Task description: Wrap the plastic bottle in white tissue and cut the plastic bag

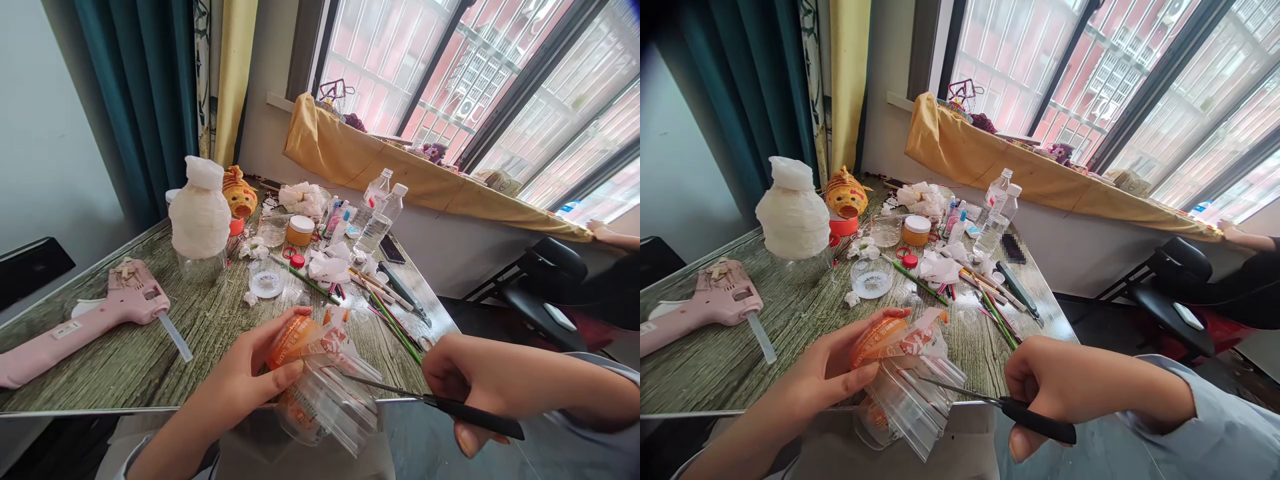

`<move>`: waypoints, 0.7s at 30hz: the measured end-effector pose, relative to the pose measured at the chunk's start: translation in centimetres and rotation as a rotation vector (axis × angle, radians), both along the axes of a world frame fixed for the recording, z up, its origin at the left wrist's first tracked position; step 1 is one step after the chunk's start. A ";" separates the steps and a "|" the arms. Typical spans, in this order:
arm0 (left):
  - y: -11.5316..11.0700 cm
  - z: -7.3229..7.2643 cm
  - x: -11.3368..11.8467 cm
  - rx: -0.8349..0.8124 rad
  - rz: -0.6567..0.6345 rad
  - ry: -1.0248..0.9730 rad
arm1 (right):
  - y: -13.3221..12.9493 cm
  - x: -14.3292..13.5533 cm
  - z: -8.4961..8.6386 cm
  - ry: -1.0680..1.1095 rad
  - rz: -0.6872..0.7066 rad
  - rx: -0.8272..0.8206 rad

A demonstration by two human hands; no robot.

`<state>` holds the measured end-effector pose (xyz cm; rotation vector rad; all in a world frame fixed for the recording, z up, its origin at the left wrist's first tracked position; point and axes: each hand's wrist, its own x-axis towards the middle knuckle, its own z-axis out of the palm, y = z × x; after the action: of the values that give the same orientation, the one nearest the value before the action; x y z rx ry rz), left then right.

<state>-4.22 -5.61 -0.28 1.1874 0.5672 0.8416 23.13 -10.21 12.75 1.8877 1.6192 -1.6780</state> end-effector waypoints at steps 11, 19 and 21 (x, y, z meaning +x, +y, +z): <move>0.0 0.0 0.0 -0.019 -0.010 -0.013 | -0.5 0.3 -0.7 0.038 -0.018 0.008; 0.4 -0.9 0.0 0.015 -0.026 -0.049 | -1.2 0.5 -1.4 0.040 -0.015 -0.003; 0.3 -0.8 0.0 0.017 -0.020 -0.042 | -1.2 0.6 -1.5 0.072 -0.020 -0.014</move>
<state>-4.22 -5.28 -1.08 1.1859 0.5144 0.8542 23.73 -11.42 11.22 1.8639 1.6151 -1.7801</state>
